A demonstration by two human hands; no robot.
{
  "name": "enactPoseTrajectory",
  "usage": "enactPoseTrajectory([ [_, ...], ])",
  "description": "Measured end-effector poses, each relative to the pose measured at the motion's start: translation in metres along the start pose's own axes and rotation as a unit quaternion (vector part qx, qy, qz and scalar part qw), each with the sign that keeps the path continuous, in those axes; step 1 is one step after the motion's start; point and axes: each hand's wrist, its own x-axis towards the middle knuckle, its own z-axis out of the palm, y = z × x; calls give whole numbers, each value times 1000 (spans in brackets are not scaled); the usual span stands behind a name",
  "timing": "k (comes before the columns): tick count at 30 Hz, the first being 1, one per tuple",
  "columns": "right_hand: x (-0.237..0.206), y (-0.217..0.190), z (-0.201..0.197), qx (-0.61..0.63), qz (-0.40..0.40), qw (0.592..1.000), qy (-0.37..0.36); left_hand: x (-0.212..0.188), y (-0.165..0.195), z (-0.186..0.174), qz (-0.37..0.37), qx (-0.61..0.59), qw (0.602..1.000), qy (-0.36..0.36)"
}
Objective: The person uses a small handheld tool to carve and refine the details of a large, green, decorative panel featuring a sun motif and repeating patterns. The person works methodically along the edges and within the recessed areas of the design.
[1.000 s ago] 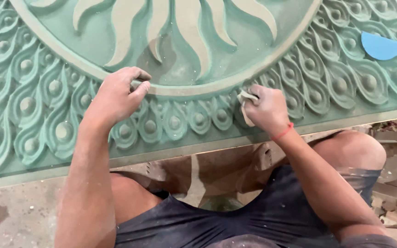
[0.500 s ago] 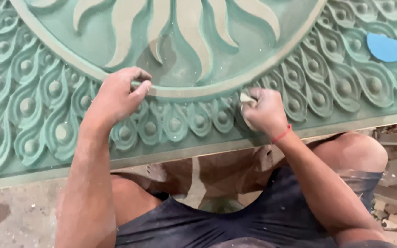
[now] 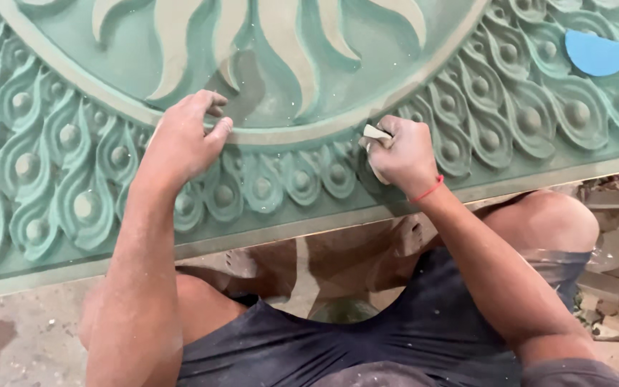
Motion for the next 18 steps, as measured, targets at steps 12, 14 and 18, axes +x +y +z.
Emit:
enactPoseTrajectory([
  [12, -10, -11, -3, -34, -35, 999, -19, 1, -23, -8, -94, -16, 995, 31],
  [14, -9, -10, -4, -48, -16, 998, -38, 1, -24, -6, -48, 4, 998, 45],
  [18, -33, -7, -20, -105, -110, 986, -71, -2, -28, -11, -64, -10, 996, 55],
])
